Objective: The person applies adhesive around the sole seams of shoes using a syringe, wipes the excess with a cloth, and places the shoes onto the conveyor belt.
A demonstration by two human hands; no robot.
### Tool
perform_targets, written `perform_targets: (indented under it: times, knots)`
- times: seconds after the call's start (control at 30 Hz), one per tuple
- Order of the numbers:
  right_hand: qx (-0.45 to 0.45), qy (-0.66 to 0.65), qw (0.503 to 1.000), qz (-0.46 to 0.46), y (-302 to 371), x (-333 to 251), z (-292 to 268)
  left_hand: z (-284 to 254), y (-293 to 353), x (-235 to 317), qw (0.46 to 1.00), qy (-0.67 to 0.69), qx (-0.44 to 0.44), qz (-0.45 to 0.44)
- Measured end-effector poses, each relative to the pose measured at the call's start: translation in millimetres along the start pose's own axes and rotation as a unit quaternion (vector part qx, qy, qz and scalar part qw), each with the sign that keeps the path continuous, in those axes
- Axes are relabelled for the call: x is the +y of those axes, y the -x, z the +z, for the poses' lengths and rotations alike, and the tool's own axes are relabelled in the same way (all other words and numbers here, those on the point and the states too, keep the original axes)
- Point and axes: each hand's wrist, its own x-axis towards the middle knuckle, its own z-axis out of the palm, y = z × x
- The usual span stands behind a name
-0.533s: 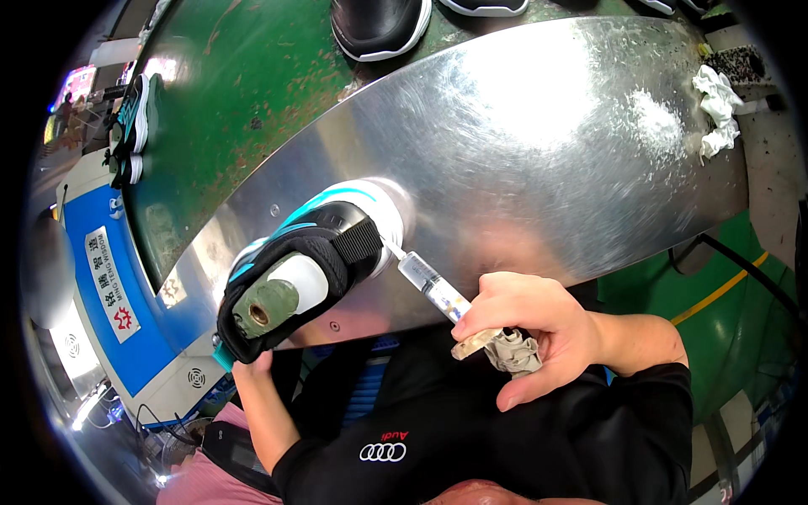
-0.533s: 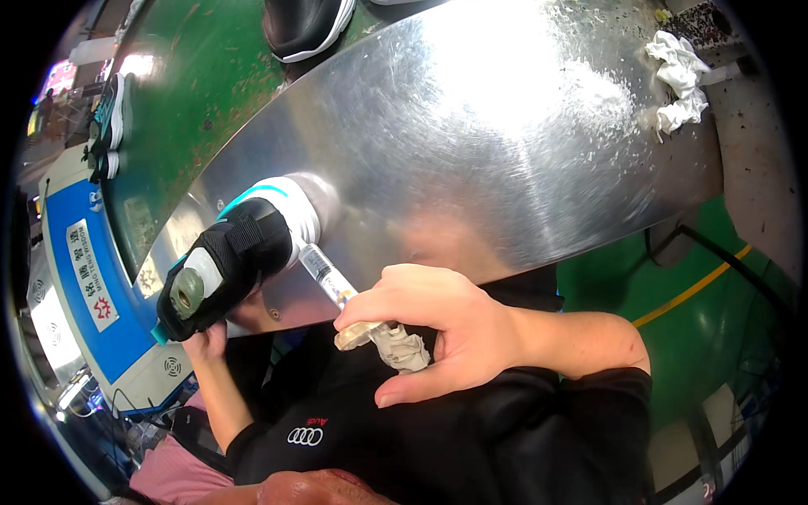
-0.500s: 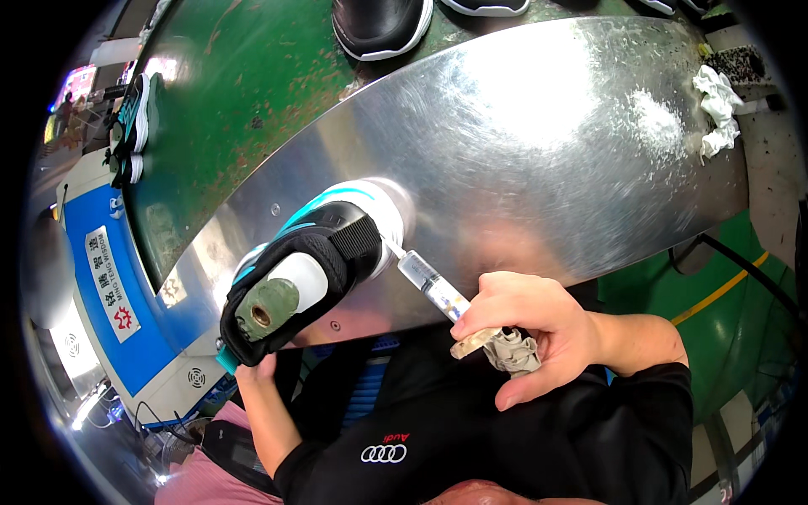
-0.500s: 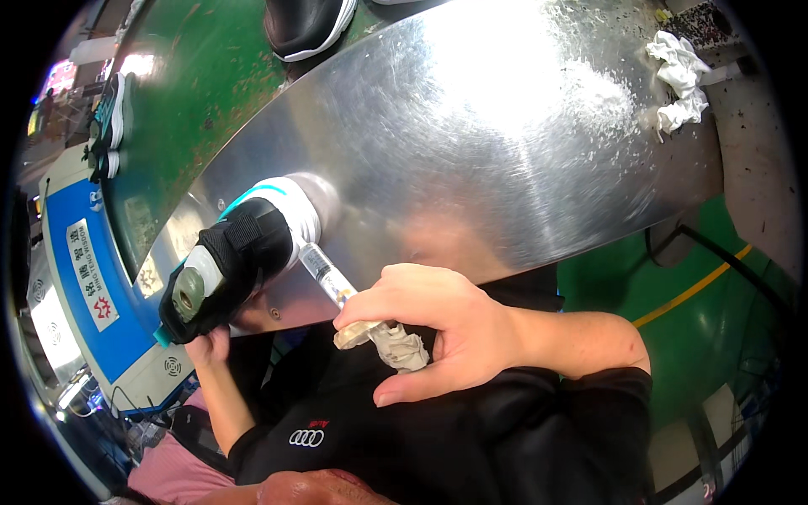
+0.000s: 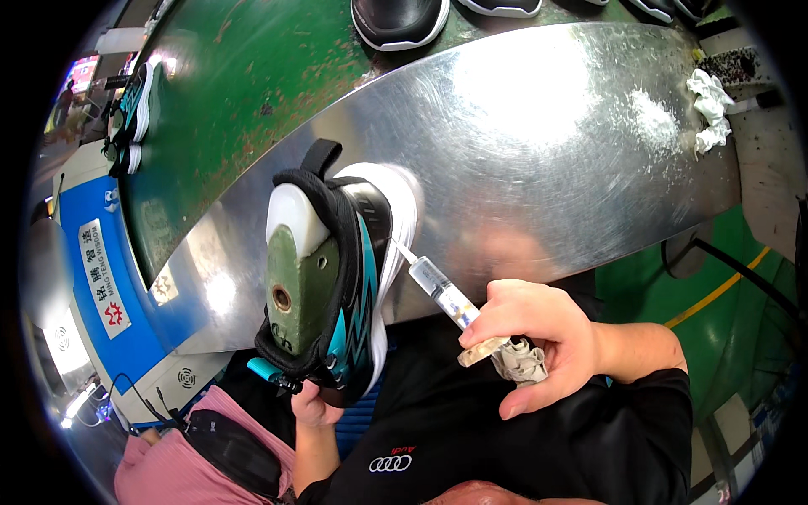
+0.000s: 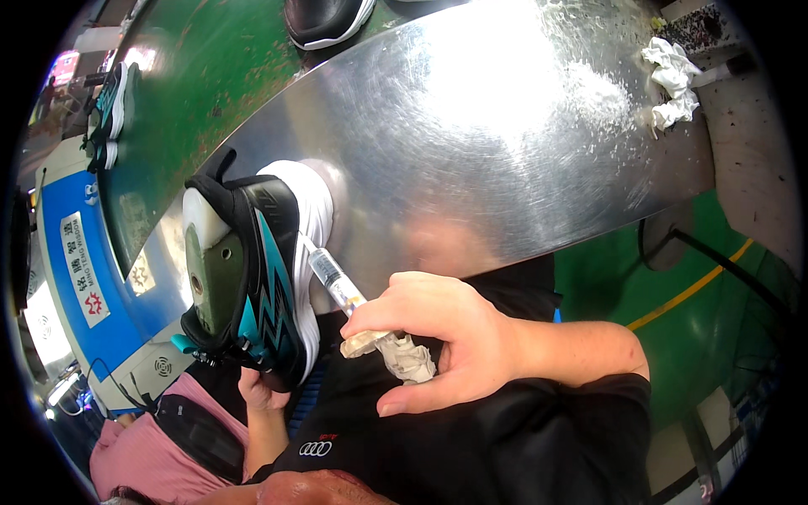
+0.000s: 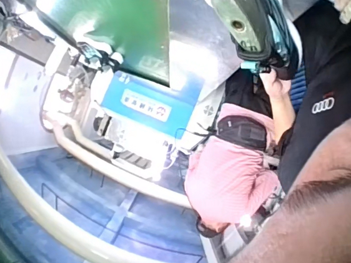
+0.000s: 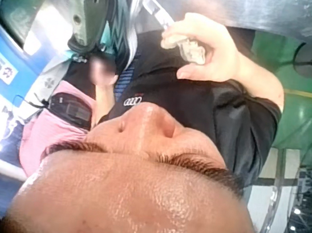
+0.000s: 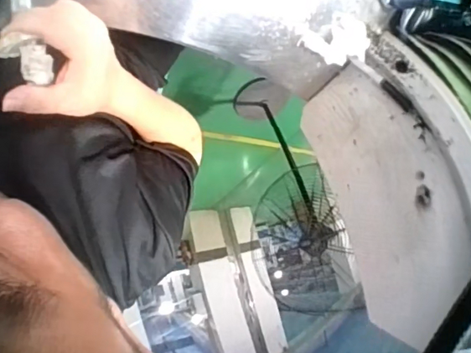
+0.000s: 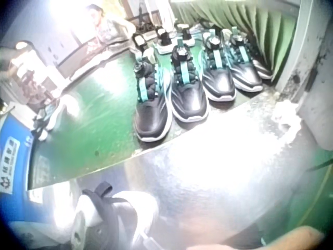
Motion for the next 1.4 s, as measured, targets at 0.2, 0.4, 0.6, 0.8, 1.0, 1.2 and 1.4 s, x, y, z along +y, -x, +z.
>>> perform_targets:
  times: [0.2, 0.4, 0.6, 0.8, 1.0, 1.2, 1.4]
  knots:
    - [-0.020, 0.006, 1.000, 0.018, -5, -16, 2, 27, -5, -23, 0.996, 0.004, -0.066, -0.051]
    - [-0.031, 0.008, 0.999, 0.034, -8, -27, 6, 55, -11, -28, 0.989, 0.078, -0.109, -0.064]
    - [-0.071, 0.000, 0.994, 0.084, -2, -55, 1, 57, -25, -32, 0.958, 0.130, -0.209, -0.148]
    - [-0.079, 0.014, 0.991, 0.110, 15, -97, -5, 82, -46, -38, 0.933, 0.162, -0.219, -0.234]
    - [-0.072, 0.064, 0.988, 0.120, 36, -124, -7, 115, -65, -59, 0.890, 0.163, -0.267, -0.331]
    - [-0.068, 0.152, 0.979, 0.119, 56, -149, -12, 138, -94, -76, 0.859, 0.171, -0.354, -0.328]
    - [-0.043, 0.228, 0.972, 0.046, 59, -155, -11, 158, -113, -83, 0.878, 0.138, -0.378, -0.258]
